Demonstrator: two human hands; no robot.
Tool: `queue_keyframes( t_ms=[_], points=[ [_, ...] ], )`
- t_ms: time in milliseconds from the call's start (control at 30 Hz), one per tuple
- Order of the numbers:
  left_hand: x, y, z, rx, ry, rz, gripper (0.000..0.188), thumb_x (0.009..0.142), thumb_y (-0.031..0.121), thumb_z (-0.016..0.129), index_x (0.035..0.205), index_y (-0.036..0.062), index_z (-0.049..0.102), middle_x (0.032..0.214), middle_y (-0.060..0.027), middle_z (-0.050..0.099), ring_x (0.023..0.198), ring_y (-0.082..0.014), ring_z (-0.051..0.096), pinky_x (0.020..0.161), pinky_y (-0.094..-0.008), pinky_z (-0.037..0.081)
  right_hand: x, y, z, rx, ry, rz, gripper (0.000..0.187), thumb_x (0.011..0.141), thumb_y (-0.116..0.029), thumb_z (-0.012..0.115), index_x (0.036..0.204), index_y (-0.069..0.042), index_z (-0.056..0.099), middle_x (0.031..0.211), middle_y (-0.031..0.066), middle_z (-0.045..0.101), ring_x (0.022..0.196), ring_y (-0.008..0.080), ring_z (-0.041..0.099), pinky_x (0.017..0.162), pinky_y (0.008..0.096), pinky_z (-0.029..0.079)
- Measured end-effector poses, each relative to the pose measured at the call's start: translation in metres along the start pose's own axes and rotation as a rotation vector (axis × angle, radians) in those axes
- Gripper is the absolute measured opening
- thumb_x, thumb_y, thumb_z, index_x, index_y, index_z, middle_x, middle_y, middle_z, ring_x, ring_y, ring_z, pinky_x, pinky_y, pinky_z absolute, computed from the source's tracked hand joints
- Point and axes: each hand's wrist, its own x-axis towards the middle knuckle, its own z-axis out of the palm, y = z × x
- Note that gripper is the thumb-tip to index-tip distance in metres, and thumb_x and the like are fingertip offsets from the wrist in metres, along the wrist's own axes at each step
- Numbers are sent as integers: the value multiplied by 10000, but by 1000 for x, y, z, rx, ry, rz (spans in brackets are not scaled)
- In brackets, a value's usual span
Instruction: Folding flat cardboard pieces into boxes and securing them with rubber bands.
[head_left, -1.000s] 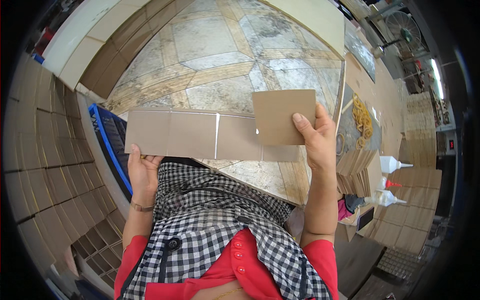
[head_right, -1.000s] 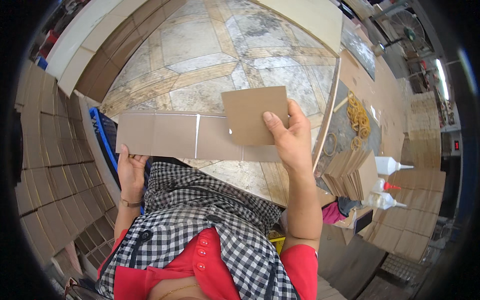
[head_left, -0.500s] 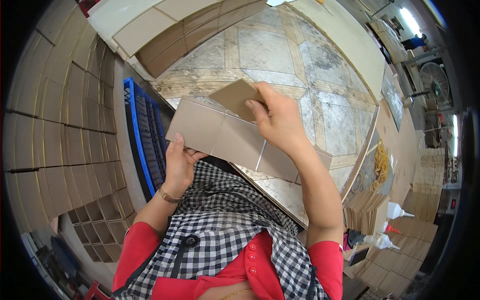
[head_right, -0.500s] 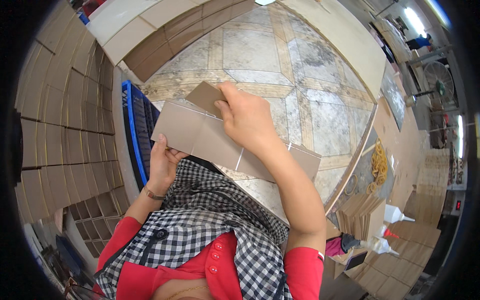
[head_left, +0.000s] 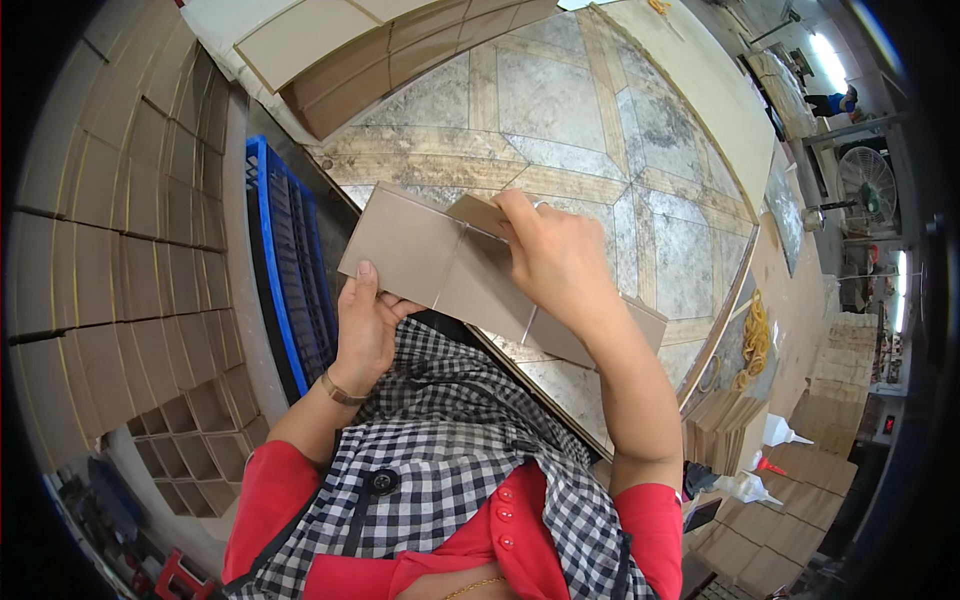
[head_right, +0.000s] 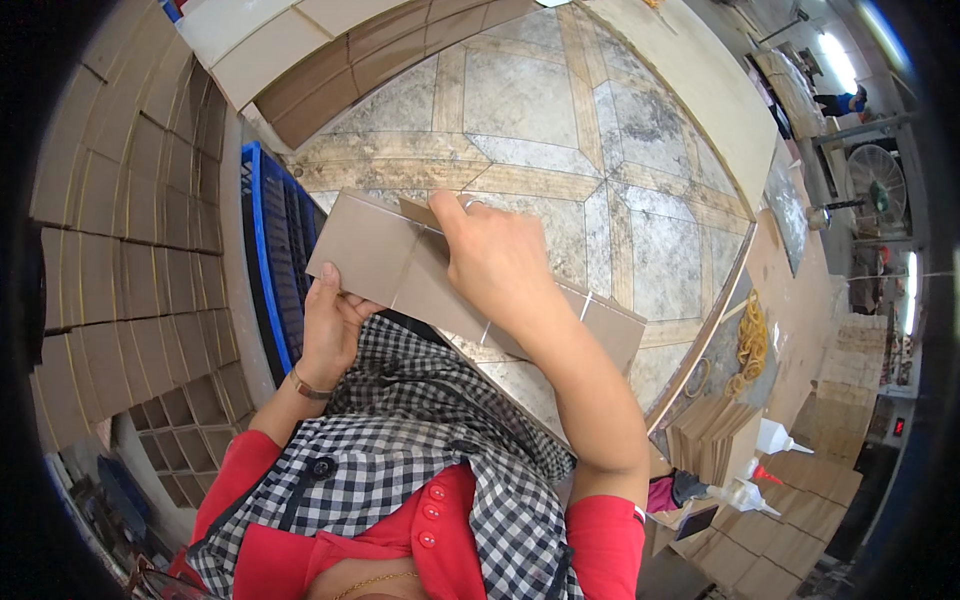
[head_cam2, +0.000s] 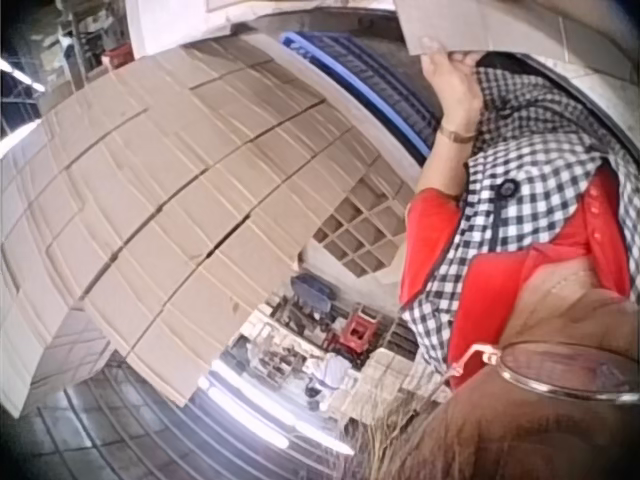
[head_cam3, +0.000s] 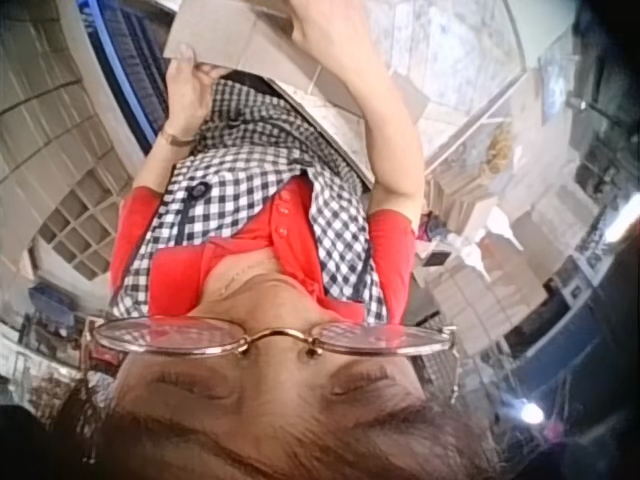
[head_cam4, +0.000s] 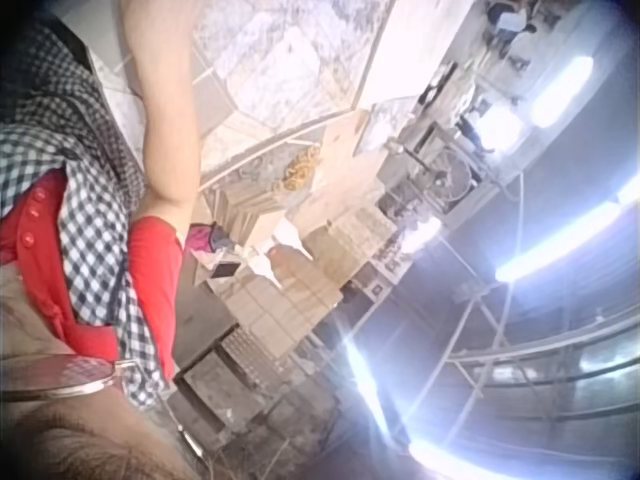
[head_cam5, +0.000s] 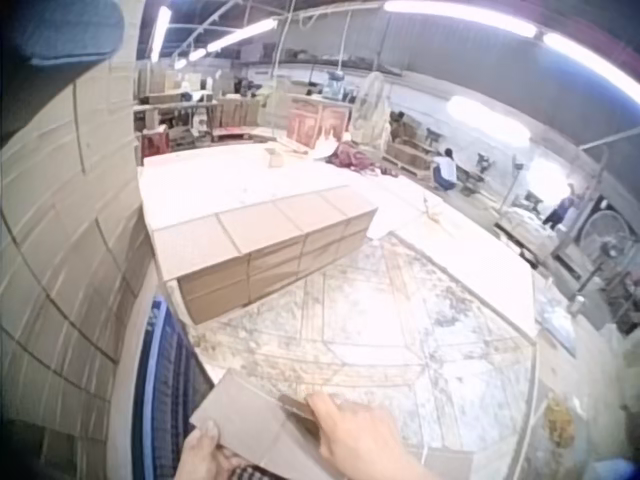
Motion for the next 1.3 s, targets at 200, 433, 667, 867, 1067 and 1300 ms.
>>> queue_keyframes(
  t_ms=[200,433,667,867,1067,1300],
  points=[
    [1,0,0,-3,0,9,393,1004,332,365,1191,-4,446,1055,-145,621,894,-230,657,732,-362,571,-7,-11,1,-103,-15,-3,257,713,-28,561,962,-74,521,660,84,582,623,255,626,484,385,473],
    [2,-3,-8,-31,-37,-9,416,1002,344,374,1214,-4,458,1100,-150,610,945,-235,647,772,-377,558,-17,-19,4,-166,-42,42,257,697,-15,562,943,-72,514,823,79,605,684,240,635,504,382,487],
    [0,-6,-5,57,20,87,405,1009,314,366,1223,-14,467,1090,-132,612,946,-207,636,795,-342,540,-2,-3,0,-122,-64,74,189,754,-66,578,920,-79,488,695,134,600,606,334,606,511,437,454],
    [2,-10,-20,546,41,319,373,1011,271,367,1145,-46,511,980,-119,629,843,-166,632,728,-296,533,6,6,-2,-42,-78,126,155,801,-85,591,907,-72,478,661,159,590,623,373,578,552,442,436],
    [3,-4,-7,132,54,140,375,1010,267,369,1133,-57,511,955,-139,638,802,-192,653,687,-305,548,6,11,-8,-49,-150,116,166,803,-74,586,932,-68,482,661,165,587,622,379,576,559,452,436],
    [5,-12,-9,95,89,133,374,1000,287,402,1133,-42,519,1000,-139,633,863,-179,640,777,-302,531,-1,6,-8,-60,-119,107,158,810,-85,584,929,-80,480,646,158,580,599,365,580,532,448,438]
  ],
)
